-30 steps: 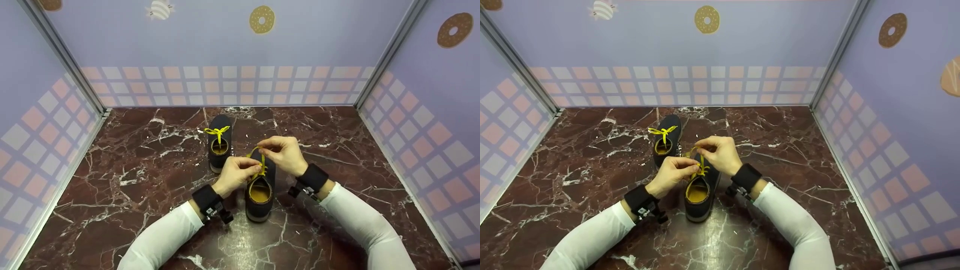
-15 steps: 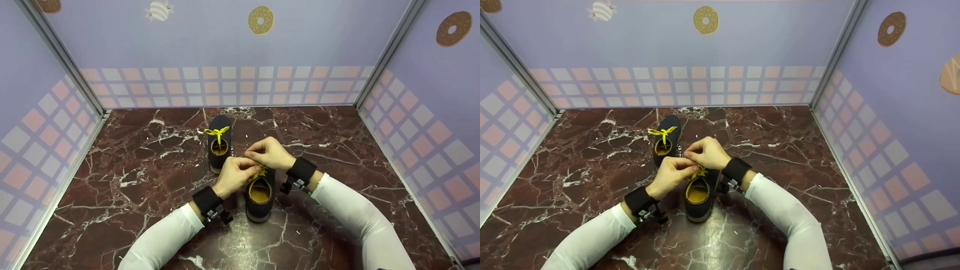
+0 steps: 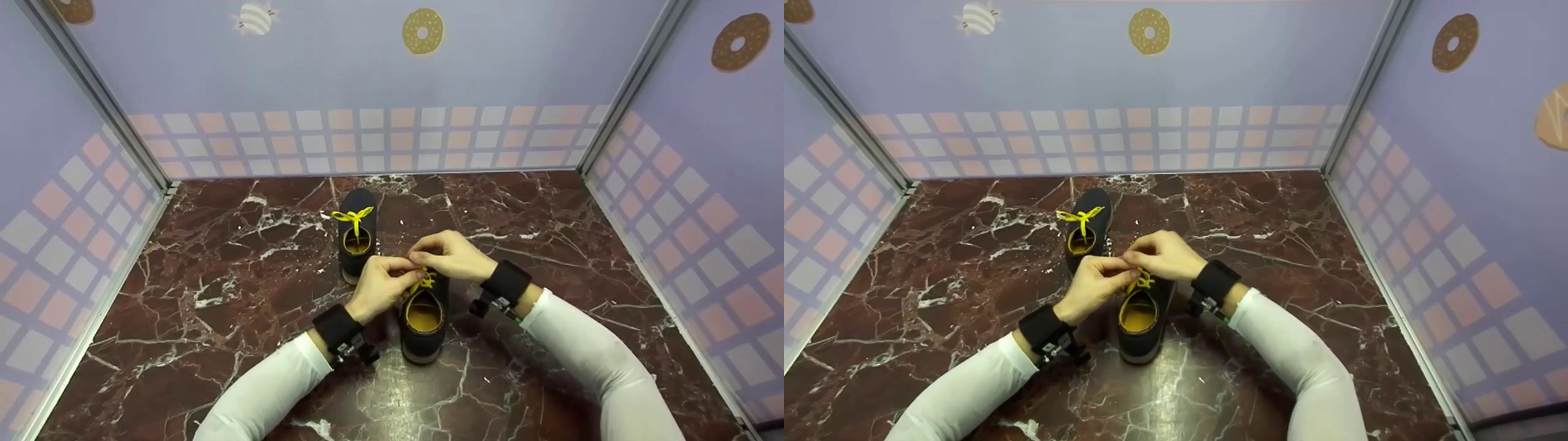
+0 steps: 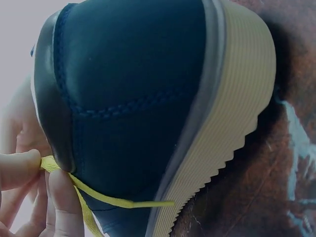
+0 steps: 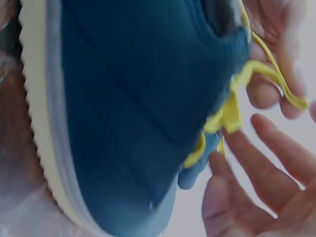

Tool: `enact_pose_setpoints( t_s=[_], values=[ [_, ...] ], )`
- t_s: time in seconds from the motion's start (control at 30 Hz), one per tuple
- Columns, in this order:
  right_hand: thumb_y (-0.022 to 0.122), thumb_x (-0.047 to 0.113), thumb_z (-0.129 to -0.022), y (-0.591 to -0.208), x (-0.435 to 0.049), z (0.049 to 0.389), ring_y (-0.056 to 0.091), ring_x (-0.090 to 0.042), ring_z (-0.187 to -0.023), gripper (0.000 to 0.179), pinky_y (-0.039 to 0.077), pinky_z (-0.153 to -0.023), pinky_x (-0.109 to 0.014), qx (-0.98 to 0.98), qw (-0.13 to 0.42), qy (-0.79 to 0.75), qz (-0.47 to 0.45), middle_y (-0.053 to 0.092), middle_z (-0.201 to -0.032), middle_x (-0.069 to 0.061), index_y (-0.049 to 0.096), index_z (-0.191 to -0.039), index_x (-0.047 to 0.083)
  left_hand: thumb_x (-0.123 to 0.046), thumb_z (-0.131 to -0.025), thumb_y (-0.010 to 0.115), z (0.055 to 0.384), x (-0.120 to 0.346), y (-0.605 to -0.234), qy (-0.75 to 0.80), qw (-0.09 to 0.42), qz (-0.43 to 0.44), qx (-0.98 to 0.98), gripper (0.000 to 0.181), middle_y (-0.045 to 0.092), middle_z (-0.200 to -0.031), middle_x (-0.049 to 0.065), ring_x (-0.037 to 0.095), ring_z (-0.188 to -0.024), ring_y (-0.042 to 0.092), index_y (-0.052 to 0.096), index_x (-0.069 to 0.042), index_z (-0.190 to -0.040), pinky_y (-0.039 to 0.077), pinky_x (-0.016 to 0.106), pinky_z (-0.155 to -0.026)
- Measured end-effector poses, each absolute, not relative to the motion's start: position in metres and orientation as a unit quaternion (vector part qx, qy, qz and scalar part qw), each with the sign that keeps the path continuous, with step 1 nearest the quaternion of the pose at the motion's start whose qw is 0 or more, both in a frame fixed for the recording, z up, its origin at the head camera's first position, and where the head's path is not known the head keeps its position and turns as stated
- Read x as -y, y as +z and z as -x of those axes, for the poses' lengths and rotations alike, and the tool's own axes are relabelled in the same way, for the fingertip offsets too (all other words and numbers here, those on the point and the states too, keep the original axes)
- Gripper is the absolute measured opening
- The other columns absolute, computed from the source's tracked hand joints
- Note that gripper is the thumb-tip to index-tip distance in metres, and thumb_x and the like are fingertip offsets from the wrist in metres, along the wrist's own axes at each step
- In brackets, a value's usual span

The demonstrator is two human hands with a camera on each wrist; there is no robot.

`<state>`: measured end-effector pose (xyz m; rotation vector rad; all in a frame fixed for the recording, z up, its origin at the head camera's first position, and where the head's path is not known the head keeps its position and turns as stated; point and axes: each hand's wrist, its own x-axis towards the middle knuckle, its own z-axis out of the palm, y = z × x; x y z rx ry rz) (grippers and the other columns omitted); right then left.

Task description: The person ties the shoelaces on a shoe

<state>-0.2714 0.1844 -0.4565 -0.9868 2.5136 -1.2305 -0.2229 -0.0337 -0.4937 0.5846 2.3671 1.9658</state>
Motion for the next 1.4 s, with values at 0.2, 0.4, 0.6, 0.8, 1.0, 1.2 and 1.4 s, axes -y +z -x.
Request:
enact_pose_setpoints(
  t_s=[0.2, 0.4, 0.6, 0.8, 1.0, 1.2, 1.4],
  values=[
    [0.08, 0.013, -0.103, -0.462, -0.201, 0.273, 0.064, -0.003, -0.064, 0.012, 0.048, -0.062, -0.016, -0.812, 0.104, -0.462, 0.342, 0.083, -0.087, -0.021, 0.089, -0.102, 0.005, -0.01, -0.097, 0.088, 0.226, 0.033, -0.495, 0.632, 0.005, -0.195, -0.75, 0.01, 0.086, -0.093, 0.016, 0.011, -0.063, 0.069, 0.088, -0.003, -0.104, 0.053, 0.018, -0.056],
    [0.079, 0.007, -0.103, -0.466, -0.204, 0.275, 0.076, -0.008, -0.072, 0.013, 0.064, -0.068, -0.025, -0.797, 0.141, -0.476, 0.344, 0.084, -0.093, -0.027, 0.087, -0.106, -0.002, -0.01, -0.094, 0.091, 0.228, 0.032, -0.495, 0.632, -0.006, -0.193, -0.75, 0.013, 0.086, -0.096, 0.02, 0.002, -0.075, 0.075, 0.083, 0.0, -0.096, 0.057, 0.017, -0.068],
    [0.078, 0.005, -0.104, -0.468, -0.205, 0.275, 0.074, -0.005, -0.07, 0.013, 0.065, -0.068, -0.027, -0.794, 0.14, -0.484, 0.34, 0.082, -0.089, -0.029, 0.087, -0.102, -0.004, -0.009, -0.096, 0.088, 0.23, 0.036, -0.496, 0.609, -0.007, -0.206, -0.766, 0.01, 0.087, -0.096, 0.017, 0.005, -0.074, 0.073, 0.083, -0.001, -0.099, 0.054, 0.017, -0.066],
    [0.078, 0.007, -0.104, -0.468, -0.207, 0.274, 0.074, -0.01, -0.067, 0.014, 0.06, -0.063, -0.023, -0.799, 0.12, -0.479, 0.343, 0.082, -0.086, -0.026, 0.088, -0.099, 0.0, -0.007, -0.095, 0.08, 0.233, 0.045, -0.491, 0.497, -0.058, -0.229, -0.835, 0.025, 0.087, -0.114, 0.014, 0.026, -0.094, 0.083, 0.084, -0.004, -0.119, 0.068, 0.038, -0.084],
    [0.078, 0.008, -0.104, -0.468, -0.206, 0.273, 0.075, -0.019, -0.067, 0.014, 0.055, -0.06, -0.018, -0.805, 0.116, -0.471, 0.342, 0.082, -0.084, -0.024, 0.088, -0.098, 0.0, -0.014, -0.093, 0.08, 0.231, 0.049, -0.492, 0.387, -0.067, -0.242, -0.887, 0.027, 0.087, -0.115, 0.011, 0.032, -0.107, 0.083, 0.086, -0.008, -0.118, 0.065, 0.052, -0.094],
    [0.077, 0.008, -0.105, -0.466, -0.205, 0.271, 0.075, -0.016, -0.068, 0.014, 0.053, -0.06, -0.017, -0.808, 0.109, -0.463, 0.347, 0.082, -0.084, -0.023, 0.088, -0.1, 0.002, -0.015, -0.096, 0.079, 0.23, 0.049, -0.492, 0.341, -0.078, -0.246, -0.904, 0.012, 0.088, -0.097, 0.003, 0.022, -0.083, 0.08, 0.089, -0.013, -0.101, 0.064, 0.047, -0.076],
    [0.076, 0.008, -0.105, -0.466, -0.203, 0.27, 0.073, -0.008, -0.069, 0.014, 0.055, -0.061, -0.016, -0.809, 0.103, -0.461, 0.35, 0.083, -0.085, -0.023, 0.088, -0.101, 0.001, -0.01, -0.096, 0.075, 0.228, 0.053, -0.482, 0.312, -0.057, -0.262, -0.912, 0.013, 0.086, -0.093, 0.006, 0.027, -0.084, 0.079, 0.088, -0.009, -0.098, 0.064, 0.051, -0.079]
  ],
)
